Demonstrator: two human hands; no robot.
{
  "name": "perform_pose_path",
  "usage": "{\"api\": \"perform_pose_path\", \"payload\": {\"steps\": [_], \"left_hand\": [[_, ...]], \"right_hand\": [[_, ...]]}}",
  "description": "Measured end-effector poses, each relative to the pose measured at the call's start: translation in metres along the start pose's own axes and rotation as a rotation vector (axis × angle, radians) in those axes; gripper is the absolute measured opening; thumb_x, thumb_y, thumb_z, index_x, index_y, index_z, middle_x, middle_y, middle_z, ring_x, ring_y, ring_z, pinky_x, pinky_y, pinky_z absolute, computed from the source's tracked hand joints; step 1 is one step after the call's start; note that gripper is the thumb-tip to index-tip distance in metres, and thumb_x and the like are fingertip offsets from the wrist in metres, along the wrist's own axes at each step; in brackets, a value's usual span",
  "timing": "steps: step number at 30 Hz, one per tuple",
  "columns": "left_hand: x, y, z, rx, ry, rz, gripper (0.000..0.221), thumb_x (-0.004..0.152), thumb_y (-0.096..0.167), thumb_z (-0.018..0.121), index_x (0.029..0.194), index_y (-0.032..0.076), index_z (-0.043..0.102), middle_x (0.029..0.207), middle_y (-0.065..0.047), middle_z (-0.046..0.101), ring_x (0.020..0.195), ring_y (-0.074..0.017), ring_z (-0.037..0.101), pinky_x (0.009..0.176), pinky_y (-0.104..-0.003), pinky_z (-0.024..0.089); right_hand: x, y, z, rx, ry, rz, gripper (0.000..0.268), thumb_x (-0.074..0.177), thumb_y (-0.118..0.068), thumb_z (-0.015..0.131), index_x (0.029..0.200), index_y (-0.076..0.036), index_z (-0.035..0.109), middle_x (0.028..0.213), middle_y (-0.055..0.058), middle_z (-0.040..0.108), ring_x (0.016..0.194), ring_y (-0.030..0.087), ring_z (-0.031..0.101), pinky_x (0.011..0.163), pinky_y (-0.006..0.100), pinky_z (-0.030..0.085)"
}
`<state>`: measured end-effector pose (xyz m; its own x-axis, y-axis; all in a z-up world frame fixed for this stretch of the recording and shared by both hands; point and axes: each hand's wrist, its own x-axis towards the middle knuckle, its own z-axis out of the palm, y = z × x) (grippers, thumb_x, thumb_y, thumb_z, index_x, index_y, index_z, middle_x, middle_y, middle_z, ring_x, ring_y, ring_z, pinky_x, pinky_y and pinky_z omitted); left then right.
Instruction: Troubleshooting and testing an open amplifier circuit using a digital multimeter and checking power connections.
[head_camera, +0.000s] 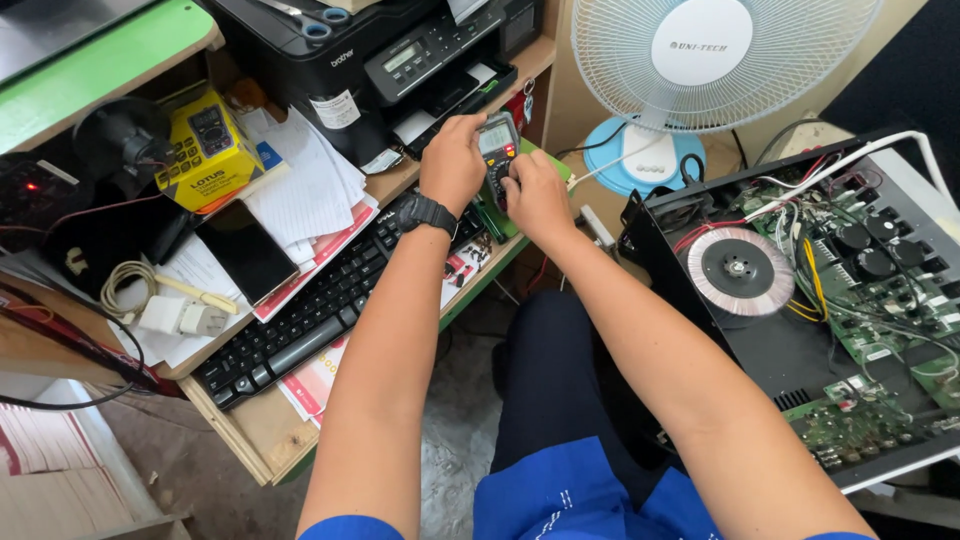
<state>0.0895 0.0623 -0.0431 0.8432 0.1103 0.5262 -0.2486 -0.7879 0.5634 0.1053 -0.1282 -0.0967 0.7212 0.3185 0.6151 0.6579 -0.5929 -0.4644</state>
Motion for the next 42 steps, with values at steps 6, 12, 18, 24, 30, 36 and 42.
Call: {"api": "perform_pose_path", "payload": {"steps": [6,12,18,24,30,36,42], "left_hand": [[-0.001,0.006,-0.003,0.017,-0.009,0.004,0.038,0.123,0.010,0.052,0.155,0.014,0.072,0.145,-0.014,0.075,0.121,-0.0420,0.081,0.098,-0.059,0.073],[-0.005,0.011,-0.005,0.045,0.006,0.059,0.040,0.123,0.009,0.048,0.156,0.012,0.069,0.145,-0.013,0.073,0.121,-0.0415,0.080,0.098,-0.058,0.073],[-0.009,0.004,0.014,0.186,0.075,0.134,0.039,0.119,0.011,0.053,0.155,0.009,0.068,0.145,-0.015,0.068,0.129,-0.0404,0.078,0.100,-0.050,0.072],[-0.024,0.030,0.006,0.149,0.154,0.255,0.067,0.103,-0.005,0.070,0.166,-0.010,0.049,0.167,-0.037,0.055,0.159,-0.0544,0.048,0.138,-0.059,0.034],[-0.134,0.132,0.005,-0.180,0.303,0.247,0.037,0.115,0.005,0.074,0.151,0.002,0.068,0.132,-0.021,0.072,0.121,-0.0450,0.074,0.108,-0.052,0.059],[-0.199,0.131,0.054,-0.168,0.216,0.099,0.018,0.105,0.012,0.084,0.123,0.011,0.083,0.110,-0.011,0.082,0.100,-0.0350,0.082,0.086,-0.044,0.066],[-0.086,0.024,0.047,0.086,0.458,-0.039,0.064,0.090,0.025,0.101,0.142,0.001,0.072,0.123,-0.024,0.081,0.116,-0.0490,0.079,0.105,-0.061,0.057]], "right_hand": [[-0.002,0.006,0.003,-0.004,-0.004,-0.046,0.017,0.107,-0.018,0.079,0.105,-0.011,0.064,0.099,0.009,0.057,0.102,0.049,0.071,0.085,0.055,0.061],[-0.003,0.015,0.001,0.082,0.019,-0.021,0.016,0.106,-0.019,0.084,0.109,-0.013,0.070,0.097,0.005,0.060,0.099,0.042,0.073,0.087,0.050,0.062],[-0.061,-0.012,-0.026,0.163,0.144,0.027,0.029,0.102,-0.018,0.089,0.127,-0.011,0.076,0.111,0.013,0.074,0.111,0.042,0.076,0.101,0.053,0.060],[-0.164,-0.068,-0.090,0.290,0.084,0.192,0.029,0.099,-0.018,0.078,0.126,-0.009,0.076,0.111,0.013,0.076,0.099,0.032,0.077,0.094,0.046,0.059],[-0.244,-0.081,-0.157,0.320,-0.182,0.204,0.042,0.103,-0.019,0.084,0.143,-0.014,0.075,0.125,0.015,0.075,0.103,0.037,0.084,0.083,0.048,0.070],[-0.278,-0.071,-0.200,0.336,-0.158,0.282,0.033,0.101,-0.013,0.084,0.133,-0.007,0.080,0.115,0.020,0.079,0.092,0.041,0.086,0.072,0.047,0.071],[-0.257,-0.071,-0.203,0.410,-0.215,0.401,0.031,0.106,-0.013,0.083,0.136,-0.008,0.082,0.121,0.016,0.081,0.100,0.035,0.087,0.079,0.040,0.072]]}}
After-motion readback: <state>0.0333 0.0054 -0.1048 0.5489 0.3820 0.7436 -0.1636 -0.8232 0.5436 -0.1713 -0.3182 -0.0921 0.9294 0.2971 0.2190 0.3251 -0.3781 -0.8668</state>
